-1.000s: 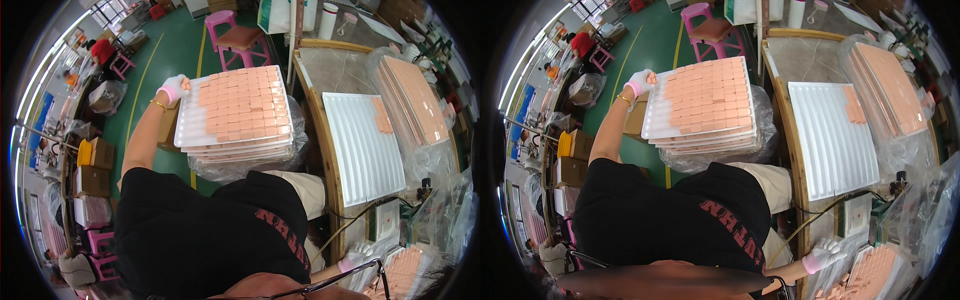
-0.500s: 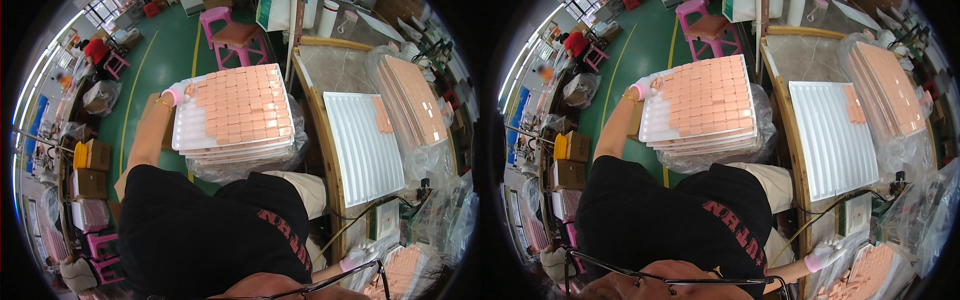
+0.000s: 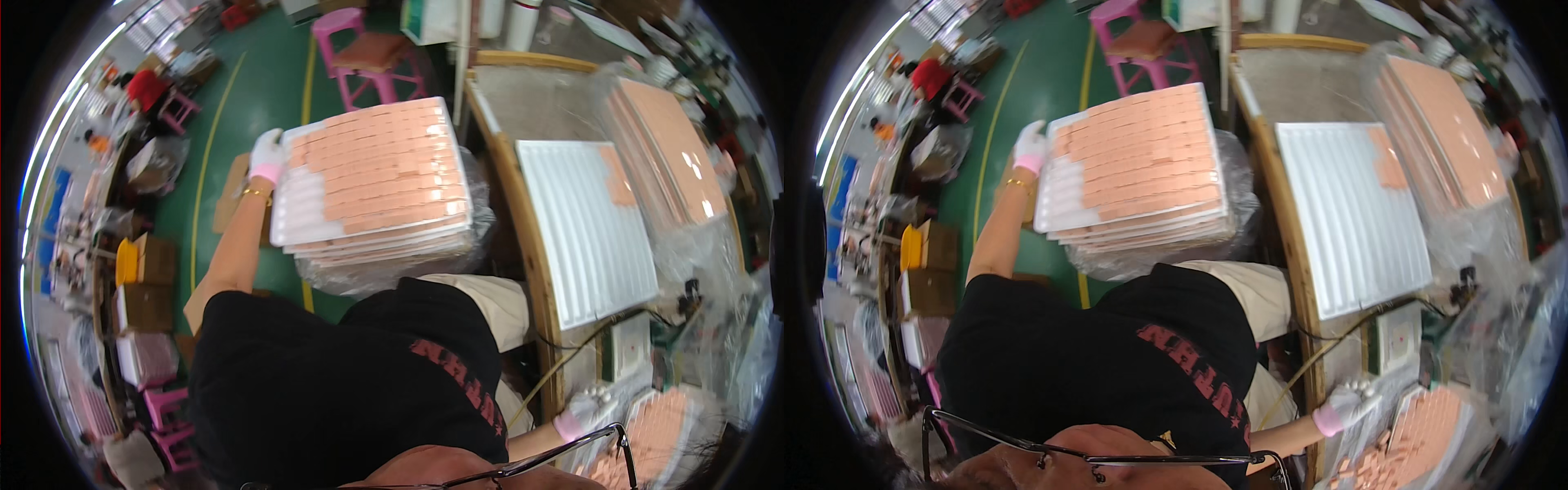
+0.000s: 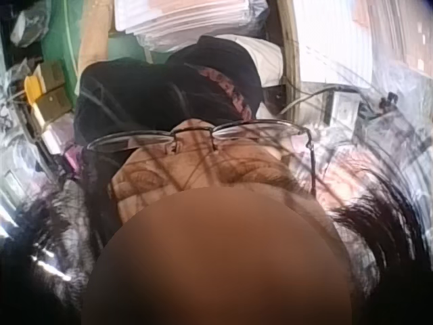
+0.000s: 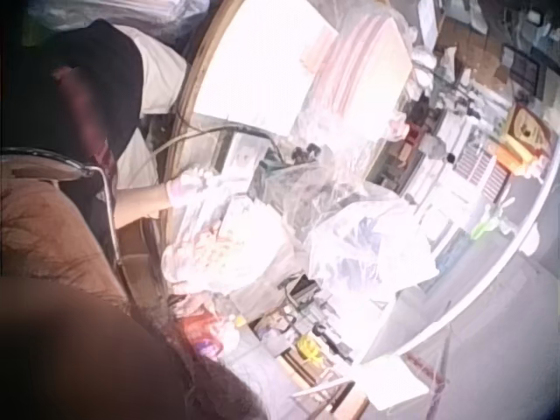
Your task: Picking up small pink rectangular products, inspecting them, and placing them into partitioned trays.
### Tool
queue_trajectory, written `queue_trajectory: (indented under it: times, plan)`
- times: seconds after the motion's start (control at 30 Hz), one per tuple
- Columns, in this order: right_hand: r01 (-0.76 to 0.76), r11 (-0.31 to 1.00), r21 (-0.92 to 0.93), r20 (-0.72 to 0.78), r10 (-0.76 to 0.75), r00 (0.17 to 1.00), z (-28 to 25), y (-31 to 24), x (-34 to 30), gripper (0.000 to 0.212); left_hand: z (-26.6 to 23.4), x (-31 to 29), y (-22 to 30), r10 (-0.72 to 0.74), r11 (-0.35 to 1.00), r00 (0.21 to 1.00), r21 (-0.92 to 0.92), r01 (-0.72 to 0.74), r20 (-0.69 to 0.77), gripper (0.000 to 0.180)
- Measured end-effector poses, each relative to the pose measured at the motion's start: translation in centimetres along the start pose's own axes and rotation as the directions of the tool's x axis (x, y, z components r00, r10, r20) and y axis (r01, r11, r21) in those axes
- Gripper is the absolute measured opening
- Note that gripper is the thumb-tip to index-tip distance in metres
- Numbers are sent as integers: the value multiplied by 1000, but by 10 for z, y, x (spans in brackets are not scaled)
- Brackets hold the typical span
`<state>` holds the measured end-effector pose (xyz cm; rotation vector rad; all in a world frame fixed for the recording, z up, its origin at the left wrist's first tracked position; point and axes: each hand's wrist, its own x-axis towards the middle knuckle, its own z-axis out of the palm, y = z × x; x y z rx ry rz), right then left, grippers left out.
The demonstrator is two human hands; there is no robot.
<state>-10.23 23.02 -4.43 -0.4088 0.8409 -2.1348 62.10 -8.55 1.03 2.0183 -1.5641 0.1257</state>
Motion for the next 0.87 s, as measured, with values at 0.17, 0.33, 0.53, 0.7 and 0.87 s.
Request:
queue_trajectory:
  times: [0.17, 0.33, 0.53, 0.7, 0.87]
  plan:
    - [-83, 989, 126, -60, 91, 994, 25, 19, 14, 15, 48, 4, 96, 184, 945, 962, -234, -229, -201, 41]
    - [111, 859, -499, -96, -182, 979, 40, 22, -3, 54, 125, -27, 317, 564, 563, 825, -744, -359, 28, 42]
    - [-223, 748, -626, -441, -104, 891, 35, -17, -38, 40, 260, -51, 504, 749, 545, 594, -783, -298, 295, 39]
    - [50, -63, -997, 76, -533, 843, 13, -43, -13, 34, 431, 11, 499, 829, 538, 445, -262, -802, 339, 64]
    - [-362, -179, -915, -145, -691, 709, -53, -110, -50, 28, 451, 25, 659, 504, 805, -202, -542, -240, 839, 71]
